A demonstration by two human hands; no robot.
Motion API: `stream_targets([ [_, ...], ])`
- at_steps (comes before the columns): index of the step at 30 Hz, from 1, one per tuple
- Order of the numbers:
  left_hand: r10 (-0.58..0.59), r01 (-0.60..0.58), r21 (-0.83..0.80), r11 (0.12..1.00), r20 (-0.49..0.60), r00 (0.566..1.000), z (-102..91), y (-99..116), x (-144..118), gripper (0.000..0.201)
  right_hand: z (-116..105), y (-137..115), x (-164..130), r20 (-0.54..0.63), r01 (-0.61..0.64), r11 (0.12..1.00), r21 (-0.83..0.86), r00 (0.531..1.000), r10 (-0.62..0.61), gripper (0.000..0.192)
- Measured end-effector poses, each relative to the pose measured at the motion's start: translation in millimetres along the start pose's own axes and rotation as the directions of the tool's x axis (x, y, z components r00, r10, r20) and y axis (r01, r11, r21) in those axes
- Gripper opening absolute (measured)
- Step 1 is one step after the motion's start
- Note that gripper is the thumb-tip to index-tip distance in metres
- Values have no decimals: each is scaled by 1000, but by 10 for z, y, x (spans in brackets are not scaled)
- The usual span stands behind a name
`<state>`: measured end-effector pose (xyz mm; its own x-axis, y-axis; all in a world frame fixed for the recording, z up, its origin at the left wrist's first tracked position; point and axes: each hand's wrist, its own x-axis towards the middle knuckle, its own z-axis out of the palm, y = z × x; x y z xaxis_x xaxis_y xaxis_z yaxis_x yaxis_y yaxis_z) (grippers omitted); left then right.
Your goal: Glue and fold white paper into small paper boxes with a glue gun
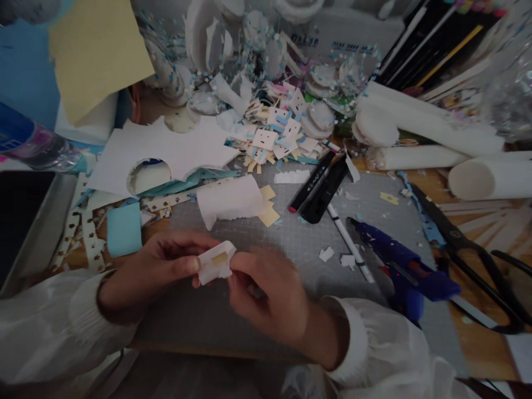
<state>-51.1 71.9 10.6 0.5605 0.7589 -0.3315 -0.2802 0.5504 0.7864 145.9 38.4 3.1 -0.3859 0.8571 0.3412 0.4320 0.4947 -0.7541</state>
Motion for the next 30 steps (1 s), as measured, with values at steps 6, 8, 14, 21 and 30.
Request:
stream_targets([
  [6, -1, 2, 41, 999, -22, 1000, -11, 0, -1, 25, -9, 2, 19, 43, 83, 991, -108, 996, -78, 13],
  [8, -1, 1, 36, 999, -5, 1000, -8, 9, 5, 24, -18, 6, 41, 69, 122, 981, -149, 991, -112, 12],
  [14, -33, 35, 78, 996, -24, 999, -5, 40, 25, 27, -28, 65, 61, 166, 218, 958, -186, 968, -188, 14],
  [21, -18, 18, 156, 988, 1, 1000, -7, 70, 31, 31, -38, 85, 41, 252, 246, 938, -243, 950, -183, 14],
  [30, 9, -25, 205, 978, 79, 997, -48, 83, -3, 26, -32, 53, 62, 209, 232, 958, -169, 958, -195, 12],
])
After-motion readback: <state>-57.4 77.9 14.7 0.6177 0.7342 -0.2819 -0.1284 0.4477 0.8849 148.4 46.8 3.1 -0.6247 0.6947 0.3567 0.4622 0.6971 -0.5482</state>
